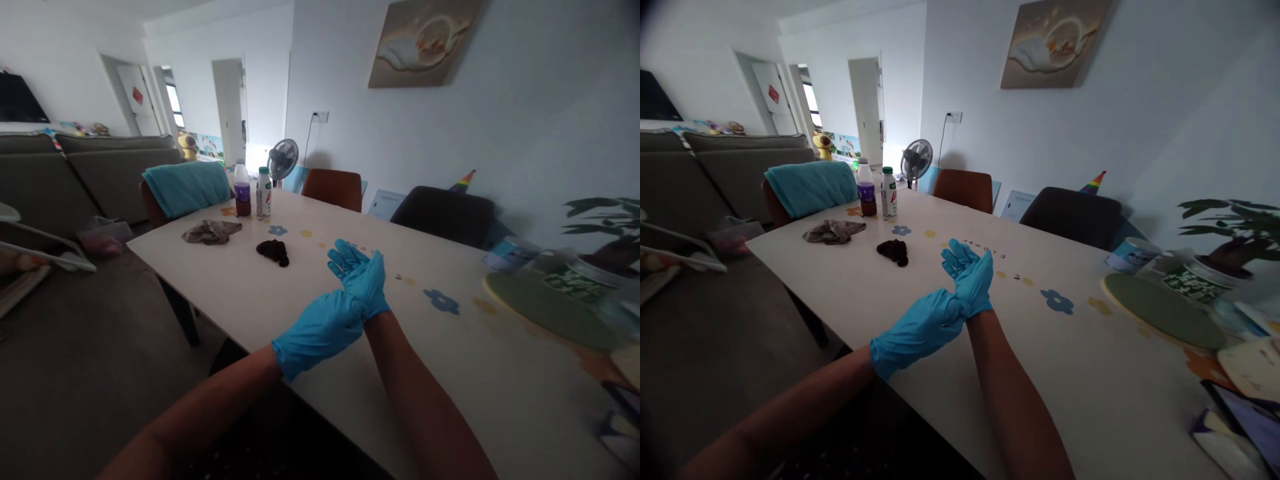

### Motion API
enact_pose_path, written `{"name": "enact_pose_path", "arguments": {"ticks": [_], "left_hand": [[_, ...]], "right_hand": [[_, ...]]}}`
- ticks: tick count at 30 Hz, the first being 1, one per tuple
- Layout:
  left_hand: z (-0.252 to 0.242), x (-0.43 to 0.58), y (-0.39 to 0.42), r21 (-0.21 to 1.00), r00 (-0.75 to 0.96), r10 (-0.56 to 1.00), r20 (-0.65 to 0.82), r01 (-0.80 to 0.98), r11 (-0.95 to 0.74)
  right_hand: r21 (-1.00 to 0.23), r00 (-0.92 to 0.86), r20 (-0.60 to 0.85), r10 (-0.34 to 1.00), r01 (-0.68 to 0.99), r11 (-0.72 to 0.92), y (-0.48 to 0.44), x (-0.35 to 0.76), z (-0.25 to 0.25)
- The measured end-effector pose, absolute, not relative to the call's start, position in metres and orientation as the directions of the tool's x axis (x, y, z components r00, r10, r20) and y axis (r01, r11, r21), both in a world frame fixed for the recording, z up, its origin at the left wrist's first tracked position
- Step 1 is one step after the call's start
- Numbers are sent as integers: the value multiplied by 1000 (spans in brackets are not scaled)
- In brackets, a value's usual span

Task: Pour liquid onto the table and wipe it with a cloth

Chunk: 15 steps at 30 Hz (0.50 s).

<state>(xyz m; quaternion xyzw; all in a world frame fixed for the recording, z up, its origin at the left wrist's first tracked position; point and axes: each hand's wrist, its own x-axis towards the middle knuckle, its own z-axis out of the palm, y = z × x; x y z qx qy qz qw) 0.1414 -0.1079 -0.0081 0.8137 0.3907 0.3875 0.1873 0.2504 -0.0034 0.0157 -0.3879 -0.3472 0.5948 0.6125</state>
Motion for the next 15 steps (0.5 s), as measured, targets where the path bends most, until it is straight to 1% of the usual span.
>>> {"name": "enact_pose_path", "arguments": {"ticks": [3,5,7,8,10,12,14,15], "left_hand": [[3,142,-107,678,416,779,469,396,-619],[6,144,-107,684,434,781,449,395,-613],[5,146,-107,670,462,785,412,430,-605],[2,146,-107,662,479,788,387,451,-599],[-5,144,-106,660,495,791,361,464,-591],[-14,138,-104,713,500,777,382,375,-592],[-19,127,-101,813,464,781,417,194,-549],[-19,121,-100,863,410,811,418,100,-495]], "right_hand": [[-901,-25,2,1000,-433,-9,-1,258,13],[-917,-13,4,1000,-399,-1,1,262,15],[-936,66,4,998,-350,27,4,262,18],[-947,119,26,993,-316,63,4,262,20],[-960,203,119,972,-227,164,2,258,24],[-955,208,229,951,-139,260,-1,253,26],[-945,167,303,938,-71,318,-5,248,27],[-940,143,328,934,-44,337,-7,246,26]]}}
